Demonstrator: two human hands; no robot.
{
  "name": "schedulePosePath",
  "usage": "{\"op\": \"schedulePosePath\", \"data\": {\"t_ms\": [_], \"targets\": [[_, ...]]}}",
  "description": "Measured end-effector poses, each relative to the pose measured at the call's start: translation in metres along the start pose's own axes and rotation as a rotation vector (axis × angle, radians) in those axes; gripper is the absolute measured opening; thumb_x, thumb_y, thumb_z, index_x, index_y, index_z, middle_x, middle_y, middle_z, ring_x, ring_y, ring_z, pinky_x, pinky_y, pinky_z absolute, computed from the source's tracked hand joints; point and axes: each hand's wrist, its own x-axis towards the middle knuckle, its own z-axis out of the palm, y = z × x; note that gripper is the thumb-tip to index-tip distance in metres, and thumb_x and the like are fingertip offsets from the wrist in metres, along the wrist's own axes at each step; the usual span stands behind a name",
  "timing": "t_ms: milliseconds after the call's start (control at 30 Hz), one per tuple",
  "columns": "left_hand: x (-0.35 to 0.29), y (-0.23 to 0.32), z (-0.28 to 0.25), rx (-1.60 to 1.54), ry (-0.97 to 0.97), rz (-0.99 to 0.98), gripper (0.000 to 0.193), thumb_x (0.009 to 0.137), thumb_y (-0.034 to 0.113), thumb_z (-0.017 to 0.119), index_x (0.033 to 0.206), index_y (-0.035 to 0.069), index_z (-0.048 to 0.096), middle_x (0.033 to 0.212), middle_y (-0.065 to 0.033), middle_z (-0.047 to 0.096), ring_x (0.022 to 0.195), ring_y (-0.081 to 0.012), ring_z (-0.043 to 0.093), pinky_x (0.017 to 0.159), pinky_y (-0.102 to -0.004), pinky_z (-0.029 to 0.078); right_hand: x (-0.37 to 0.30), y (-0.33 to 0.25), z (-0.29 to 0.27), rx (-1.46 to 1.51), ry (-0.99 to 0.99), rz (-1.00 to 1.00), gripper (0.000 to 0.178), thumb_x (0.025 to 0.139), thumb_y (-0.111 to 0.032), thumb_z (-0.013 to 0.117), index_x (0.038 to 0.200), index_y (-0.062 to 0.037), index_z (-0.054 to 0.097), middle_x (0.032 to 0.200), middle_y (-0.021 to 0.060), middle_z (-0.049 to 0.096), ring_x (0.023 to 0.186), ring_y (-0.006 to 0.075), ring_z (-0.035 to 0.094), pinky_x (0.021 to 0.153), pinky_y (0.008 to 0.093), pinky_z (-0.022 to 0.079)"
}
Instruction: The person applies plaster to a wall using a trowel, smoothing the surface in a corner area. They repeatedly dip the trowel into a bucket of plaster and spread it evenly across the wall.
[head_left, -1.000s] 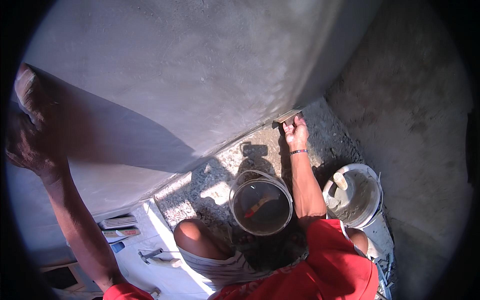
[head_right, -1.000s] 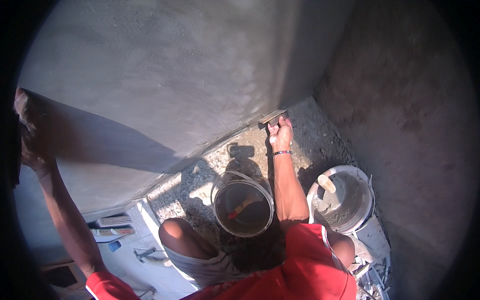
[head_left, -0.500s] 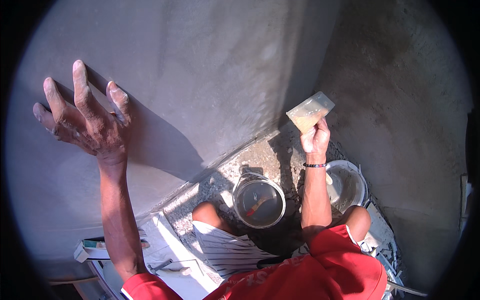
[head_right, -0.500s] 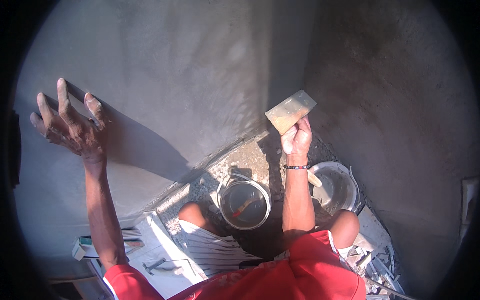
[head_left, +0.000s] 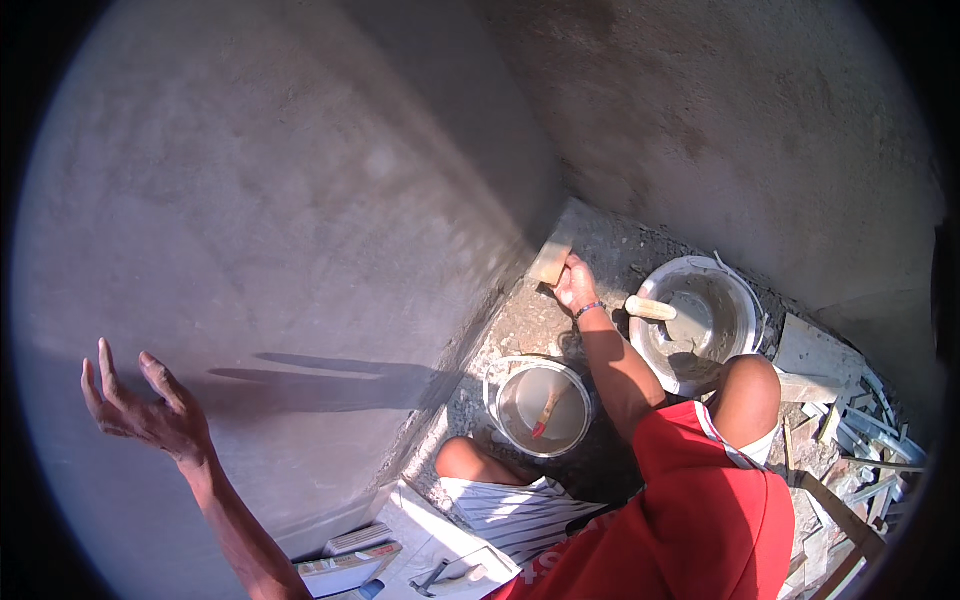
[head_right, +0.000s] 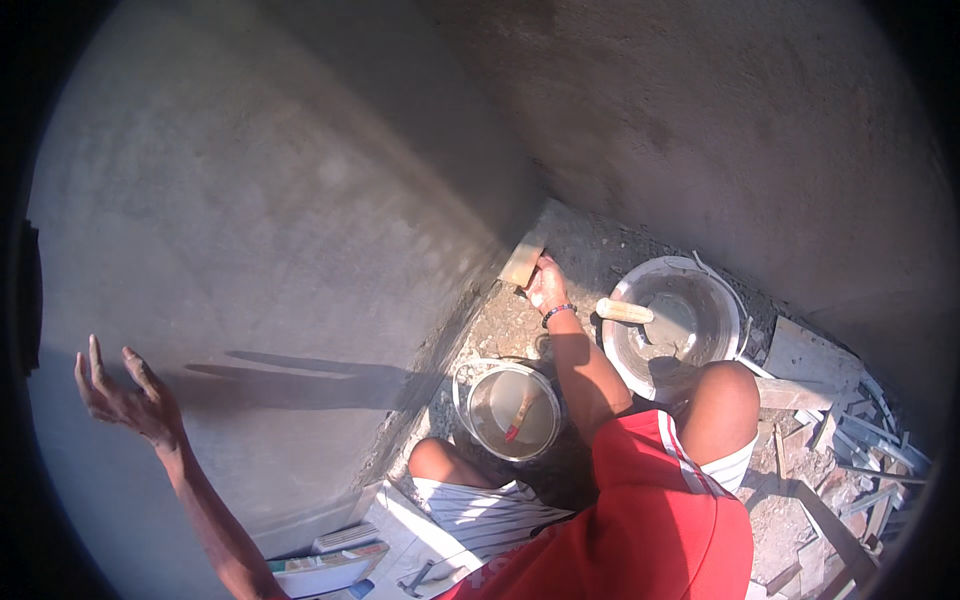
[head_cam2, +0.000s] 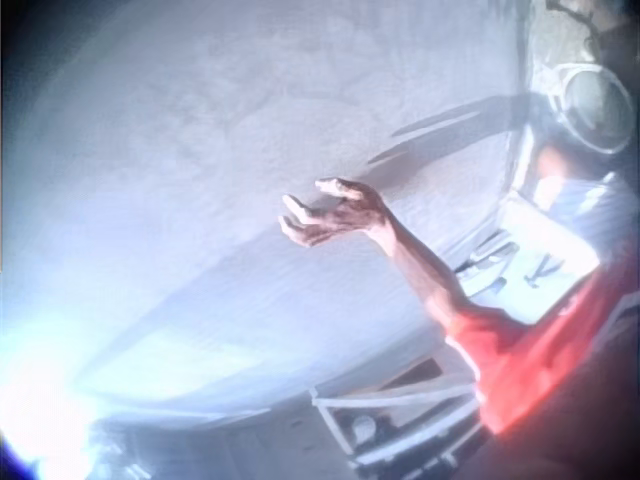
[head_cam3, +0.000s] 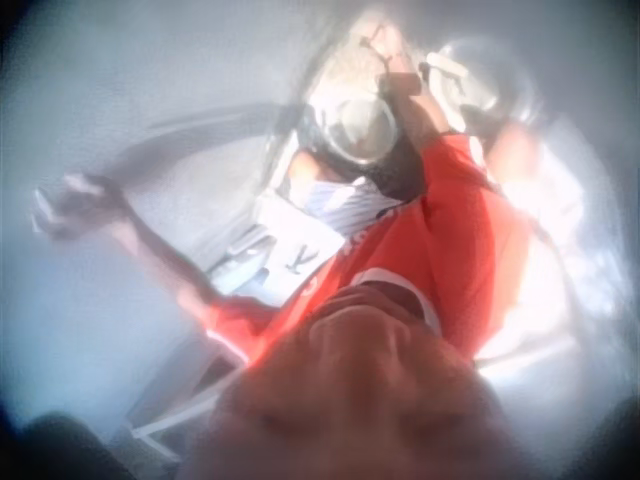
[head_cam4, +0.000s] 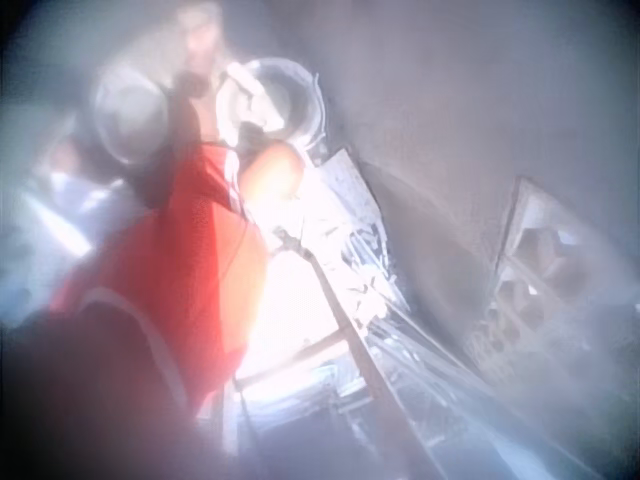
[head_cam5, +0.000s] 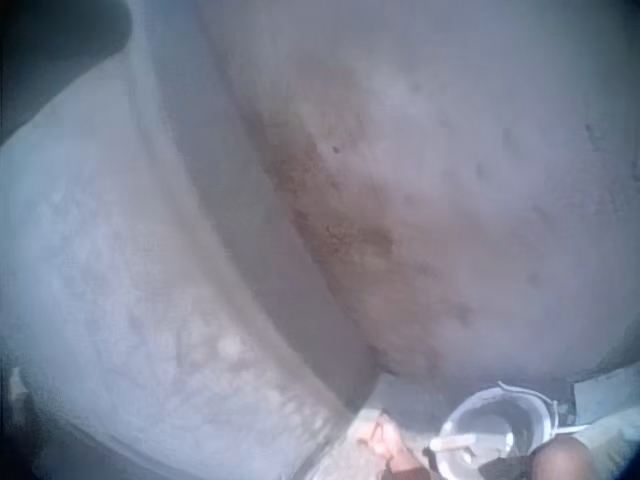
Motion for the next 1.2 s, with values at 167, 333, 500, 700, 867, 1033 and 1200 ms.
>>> {"op": "schedulePosePath", "data": {"t_ms": [167,333,500,700,867,1033,1200], "targets": [[0.03,-0.052,0.03,0.233,0.222,-0.017,0.047,0.096,0.046,0.049,0.128,0.011,0.056,0.132,-0.0116,0.048,0.126,-0.0271,0.041,0.103,-0.0443,0.035,0.049,-0.001,-0.005,0.092,0.173,-0.078,0.031,0.095,-0.003,0.039,0.124,-0.0083,0.048,0.112,0.0115,0.063,0.099,0.0273,0.063,0.085,0.0449,0.054],[0.027,-0.057,0.037,0.352,0.18,0.077,0.059,0.094,0.059,0.043,0.131,0.015,0.053,0.132,-0.0135,0.048,0.124,-0.0288,0.043,0.101,-0.0452,0.037,0.052,0.004,0.006,-0.065,0.194,-0.094,0.034,0.093,-0.007,0.046,0.128,-0.0096,0.046,0.109,0.0084,0.064,0.092,0.0234,0.066,0.074,0.0491,0.056],[0.027,-0.063,0.032,0.401,0.179,0.143,0.059,0.095,0.057,0.043,0.133,0.013,0.049,0.13,-0.0159,0.049,0.121,-0.0312,0.046,0.098,-0.0458,0.038,0.019,0.019,0.048,-0.171,0.162,-0.106,0.033,0.093,-0.009,0.051,0.126,-0.01,0.047,0.109,0.0047,0.063,0.097,0.0203,0.062,0.077,0.0464,0.054],[0.03,-0.056,0.033,0.446,0.157,0.217,0.055,0.096,0.05,0.046,0.136,0.012,0.043,0.13,-0.0164,0.049,0.116,-0.0333,0.05,0.091,-0.0463,0.043,0.023,0.052,0.103,-0.421,0.394,-0.409,0.03,0.091,-0.001,0.055,0.121,-0.0032,0.051,0.101,0.0027,0.061,0.086,0.0097,0.056,0.07,0.0267,0.046],[0.025,-0.062,0.025,0.548,0.11,0.255,0.057,0.096,0.043,0.052,0.143,0.02,0.03,0.128,-0.0161,0.05,0.113,-0.0324,0.053,0.087,-0.0459,0.045,-0.063,0.034,0.152,-0.316,-0.115,-0.393,0.048,0.089,0.0,0.061,0.134,0.0007,0.044,0.116,0.0052,0.057,0.107,0.0101,0.053,0.097,0.0254,0.04],[0.027,-0.069,0.028,0.568,0.125,0.267,0.057,0.096,0.044,0.051,0.143,0.021,0.028,0.127,-0.0159,0.051,0.111,-0.0326,0.055,0.085,-0.0461,0.047,0.0,0.005,0.049,-0.24,0.129,-0.499,0.044,0.089,0.005,0.057,0.131,0.0006,0.048,0.12,0.0061,0.057,0.108,0.0151,0.055,0.097,0.0265,0.041],[0.026,-0.075,0.032,0.529,0.165,0.292,0.053,0.097,0.05,0.045,0.132,0.011,0.046,0.127,-0.0164,0.052,0.111,-0.0331,0.055,0.087,-0.0462,0.048,0.054,-0.024,0.03,-0.622,0.108,-0.622,0.039,0.086,0.006,0.056,0.123,-0.0041,0.055,0.112,0.0052,0.061,0.105,0.0154,0.056,0.094,0.0275,0.042]]}}
